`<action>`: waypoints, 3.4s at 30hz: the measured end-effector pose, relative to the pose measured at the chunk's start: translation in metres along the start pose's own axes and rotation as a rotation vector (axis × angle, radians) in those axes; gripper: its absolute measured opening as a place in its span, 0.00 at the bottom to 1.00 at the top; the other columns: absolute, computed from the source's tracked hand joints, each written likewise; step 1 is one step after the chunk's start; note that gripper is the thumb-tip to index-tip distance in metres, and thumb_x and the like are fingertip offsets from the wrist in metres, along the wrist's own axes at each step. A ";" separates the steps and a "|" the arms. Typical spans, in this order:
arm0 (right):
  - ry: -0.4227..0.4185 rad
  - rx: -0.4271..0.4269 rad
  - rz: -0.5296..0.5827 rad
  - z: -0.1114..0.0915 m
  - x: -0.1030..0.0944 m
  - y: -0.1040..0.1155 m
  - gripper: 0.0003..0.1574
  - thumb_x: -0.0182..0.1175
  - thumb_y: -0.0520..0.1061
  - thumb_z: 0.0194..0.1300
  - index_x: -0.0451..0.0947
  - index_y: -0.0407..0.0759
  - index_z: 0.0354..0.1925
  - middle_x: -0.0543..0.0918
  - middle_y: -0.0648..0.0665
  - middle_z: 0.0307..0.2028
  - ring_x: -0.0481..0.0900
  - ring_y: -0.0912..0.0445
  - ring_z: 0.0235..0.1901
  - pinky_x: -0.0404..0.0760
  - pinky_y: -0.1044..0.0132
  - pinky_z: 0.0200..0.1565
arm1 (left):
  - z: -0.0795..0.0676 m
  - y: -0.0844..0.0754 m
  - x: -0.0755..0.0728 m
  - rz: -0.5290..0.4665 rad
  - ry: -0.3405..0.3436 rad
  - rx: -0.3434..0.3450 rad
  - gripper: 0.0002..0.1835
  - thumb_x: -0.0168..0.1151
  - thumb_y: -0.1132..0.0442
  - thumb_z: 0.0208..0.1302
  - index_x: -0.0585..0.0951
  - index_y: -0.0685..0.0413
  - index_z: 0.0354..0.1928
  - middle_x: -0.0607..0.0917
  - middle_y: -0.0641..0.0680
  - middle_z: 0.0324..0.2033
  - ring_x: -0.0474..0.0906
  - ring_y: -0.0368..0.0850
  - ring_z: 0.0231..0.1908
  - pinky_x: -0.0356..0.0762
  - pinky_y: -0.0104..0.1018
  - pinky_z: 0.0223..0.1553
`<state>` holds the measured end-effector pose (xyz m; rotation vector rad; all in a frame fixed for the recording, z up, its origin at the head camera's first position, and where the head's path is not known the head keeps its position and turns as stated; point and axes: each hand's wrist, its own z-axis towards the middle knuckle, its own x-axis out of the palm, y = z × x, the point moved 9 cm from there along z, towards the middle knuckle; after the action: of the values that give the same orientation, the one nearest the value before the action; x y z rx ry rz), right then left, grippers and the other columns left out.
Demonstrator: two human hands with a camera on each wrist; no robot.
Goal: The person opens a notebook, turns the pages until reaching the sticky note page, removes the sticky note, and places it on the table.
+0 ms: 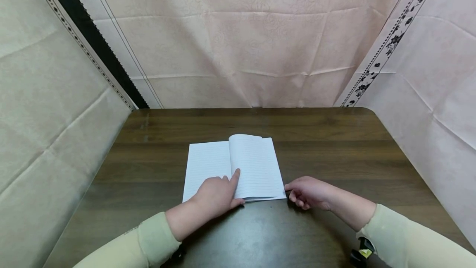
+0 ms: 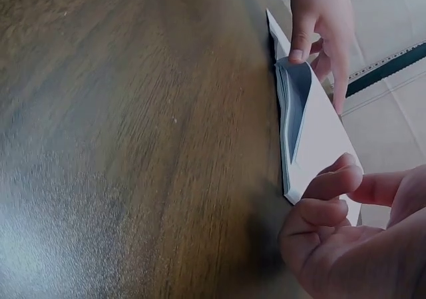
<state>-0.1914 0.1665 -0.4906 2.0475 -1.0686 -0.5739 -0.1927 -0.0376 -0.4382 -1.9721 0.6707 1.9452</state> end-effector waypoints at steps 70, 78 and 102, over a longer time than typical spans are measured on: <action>-0.471 -0.480 -1.369 0.000 0.022 0.058 0.35 0.63 0.68 0.50 0.77 0.50 0.50 0.76 0.53 0.48 0.70 0.55 0.45 0.71 0.58 0.48 | -0.049 0.135 0.040 -0.616 0.142 -0.477 0.40 0.63 0.51 0.57 0.59 0.60 0.68 0.67 0.67 0.59 0.67 0.59 0.58 0.66 0.55 0.53; -0.488 -0.524 -1.392 0.000 0.023 0.059 0.34 0.62 0.69 0.50 0.78 0.50 0.47 0.77 0.53 0.46 0.71 0.55 0.44 0.70 0.57 0.46 | -0.047 0.132 0.037 -0.588 0.140 -0.454 0.41 0.63 0.52 0.58 0.58 0.62 0.68 0.66 0.68 0.61 0.67 0.59 0.59 0.67 0.54 0.53; -0.548 -0.580 -1.435 -0.002 0.032 0.069 0.35 0.58 0.75 0.48 0.78 0.50 0.40 0.77 0.52 0.37 0.71 0.55 0.36 0.70 0.58 0.42 | -0.046 0.129 0.038 -0.542 0.160 -0.455 0.42 0.64 0.51 0.57 0.57 0.62 0.68 0.64 0.70 0.61 0.66 0.60 0.59 0.68 0.54 0.51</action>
<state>-0.2069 0.1150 -0.4374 1.8310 0.5372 -1.9221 -0.2207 -0.1751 -0.4591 -2.2678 -0.2957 1.7037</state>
